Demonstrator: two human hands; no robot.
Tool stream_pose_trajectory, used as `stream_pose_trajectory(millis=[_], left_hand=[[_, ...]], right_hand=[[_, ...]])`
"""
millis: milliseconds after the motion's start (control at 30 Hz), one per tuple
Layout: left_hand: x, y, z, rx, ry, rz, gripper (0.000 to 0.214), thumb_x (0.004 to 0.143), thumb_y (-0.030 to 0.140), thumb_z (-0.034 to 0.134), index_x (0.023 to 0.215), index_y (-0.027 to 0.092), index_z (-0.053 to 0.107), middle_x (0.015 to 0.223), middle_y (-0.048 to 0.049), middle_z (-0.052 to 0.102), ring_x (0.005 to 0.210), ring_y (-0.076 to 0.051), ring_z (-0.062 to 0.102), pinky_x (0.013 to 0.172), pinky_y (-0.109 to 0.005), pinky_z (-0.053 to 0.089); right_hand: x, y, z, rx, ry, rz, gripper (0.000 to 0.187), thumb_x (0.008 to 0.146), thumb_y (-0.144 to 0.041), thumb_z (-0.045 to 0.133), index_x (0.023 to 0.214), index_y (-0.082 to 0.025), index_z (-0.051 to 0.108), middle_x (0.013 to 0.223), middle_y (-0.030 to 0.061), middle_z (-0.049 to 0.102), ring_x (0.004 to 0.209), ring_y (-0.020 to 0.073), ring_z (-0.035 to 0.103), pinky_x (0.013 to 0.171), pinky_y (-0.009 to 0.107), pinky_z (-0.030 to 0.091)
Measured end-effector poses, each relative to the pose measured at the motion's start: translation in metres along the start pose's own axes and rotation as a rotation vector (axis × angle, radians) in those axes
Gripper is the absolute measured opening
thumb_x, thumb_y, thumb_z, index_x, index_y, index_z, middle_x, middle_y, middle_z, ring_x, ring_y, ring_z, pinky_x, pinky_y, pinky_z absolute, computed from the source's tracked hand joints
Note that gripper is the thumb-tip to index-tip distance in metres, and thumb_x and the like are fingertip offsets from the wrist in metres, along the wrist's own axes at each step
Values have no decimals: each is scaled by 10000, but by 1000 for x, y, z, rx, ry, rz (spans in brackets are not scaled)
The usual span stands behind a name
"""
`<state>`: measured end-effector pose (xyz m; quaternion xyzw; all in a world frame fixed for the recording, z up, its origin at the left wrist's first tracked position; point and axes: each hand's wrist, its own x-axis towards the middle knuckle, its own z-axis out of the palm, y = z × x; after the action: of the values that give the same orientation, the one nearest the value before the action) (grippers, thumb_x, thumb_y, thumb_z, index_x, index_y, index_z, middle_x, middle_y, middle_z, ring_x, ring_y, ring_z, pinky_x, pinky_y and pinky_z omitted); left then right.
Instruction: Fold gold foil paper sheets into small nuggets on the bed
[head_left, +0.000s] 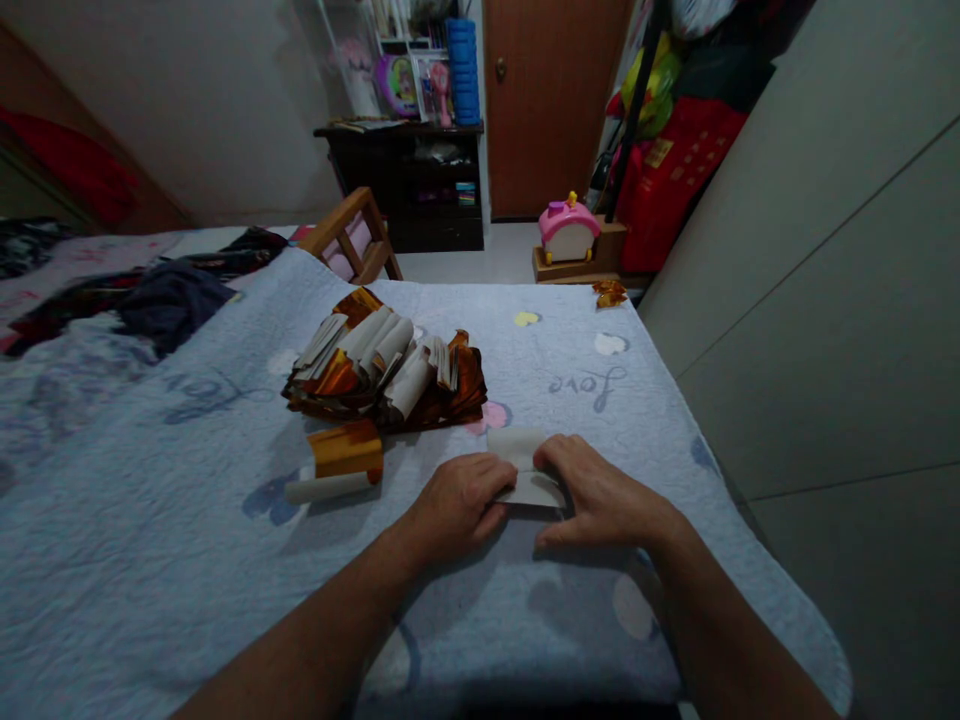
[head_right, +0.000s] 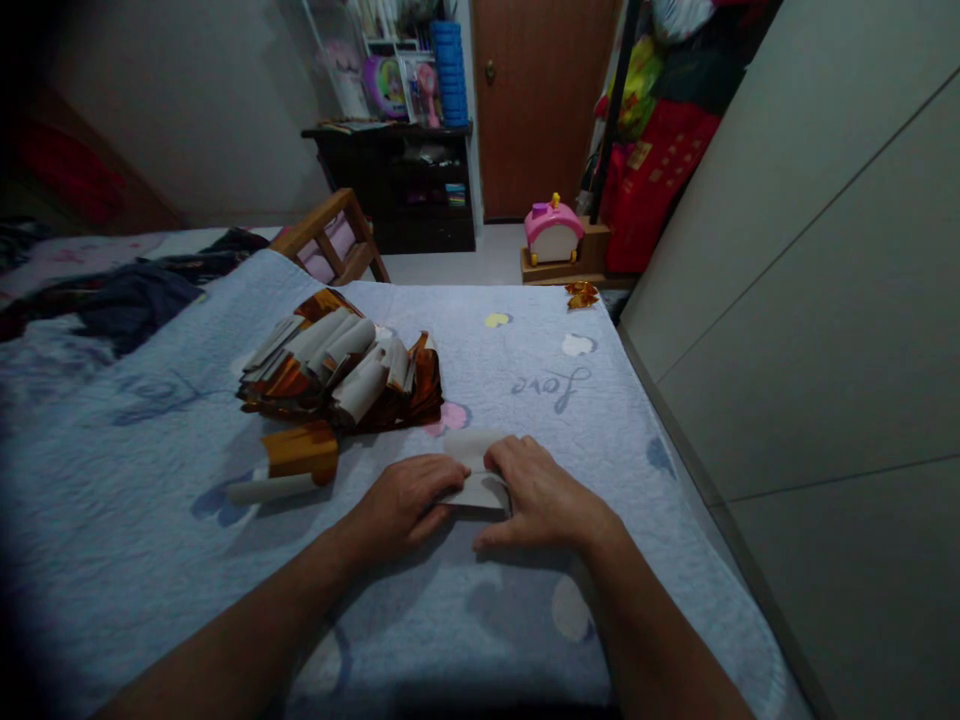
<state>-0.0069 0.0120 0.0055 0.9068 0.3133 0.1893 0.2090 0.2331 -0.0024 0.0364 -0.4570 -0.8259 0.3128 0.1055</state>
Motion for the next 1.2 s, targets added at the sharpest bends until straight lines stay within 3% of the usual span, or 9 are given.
stream_pose_trajectory(millis=[100, 267, 467, 567, 733, 933, 1200], left_hand=[[1, 1, 0, -4, 17, 8, 181, 860, 137, 532, 981, 207, 646, 904, -65, 706, 863, -211, 674, 806, -332, 543], [1, -1, 4, -9, 42, 2, 172, 929, 167, 512, 977, 192, 675, 869, -67, 711, 840, -204, 683, 796, -322, 544], [3, 2, 2, -56, 61, -58, 270, 1026, 277, 436, 950, 180, 676, 858, -57, 721, 824, -201, 684, 763, -307, 521], [5, 4, 0, -145, 103, -174, 286, 1040, 286, 389, 970, 186, 648, 851, -39, 712, 789, -185, 680, 715, -278, 500], [9, 4, 4, -212, 164, -337, 180, 990, 249, 450, 944, 191, 614, 813, -23, 691, 737, -179, 667, 671, -264, 463], [8, 3, 8, -221, 155, -358, 94, 923, 187, 528, 950, 199, 617, 835, -23, 704, 769, -183, 671, 699, -271, 468], [8, 3, 10, -96, 188, -271, 157, 832, 94, 595, 949, 188, 640, 871, -42, 704, 820, -205, 658, 742, -304, 501]], right_hand=[[1, 2, 3, -31, 22, 6, 542, 689, -421, 852, 1065, -185, 541, 1084, 91, 577, 1004, 274, 518, 857, 387, 444], [5, 4, 3, 20, 39, -8, 75, 875, -169, 640, 948, -185, 637, 1054, 82, 602, 1010, 230, 542, 897, 359, 443], [9, 3, -1, 121, 53, 37, 194, 954, -159, 516, 880, -177, 694, 970, 72, 628, 941, 208, 588, 882, 349, 465], [13, 5, 1, 157, 90, 91, 214, 957, -160, 493, 871, -161, 689, 926, 70, 638, 892, 199, 600, 839, 333, 469], [20, 9, 9, 110, 113, 106, 286, 975, -170, 468, 794, -149, 689, 883, 74, 641, 862, 190, 589, 842, 327, 433], [20, 9, 16, 97, 182, 215, 116, 844, -106, 603, 754, -178, 617, 829, 40, 622, 815, 185, 561, 756, 302, 399], [23, 11, 24, 62, 234, 218, 159, 773, -62, 649, 730, -194, 570, 815, 30, 609, 817, 187, 541, 741, 299, 372]])
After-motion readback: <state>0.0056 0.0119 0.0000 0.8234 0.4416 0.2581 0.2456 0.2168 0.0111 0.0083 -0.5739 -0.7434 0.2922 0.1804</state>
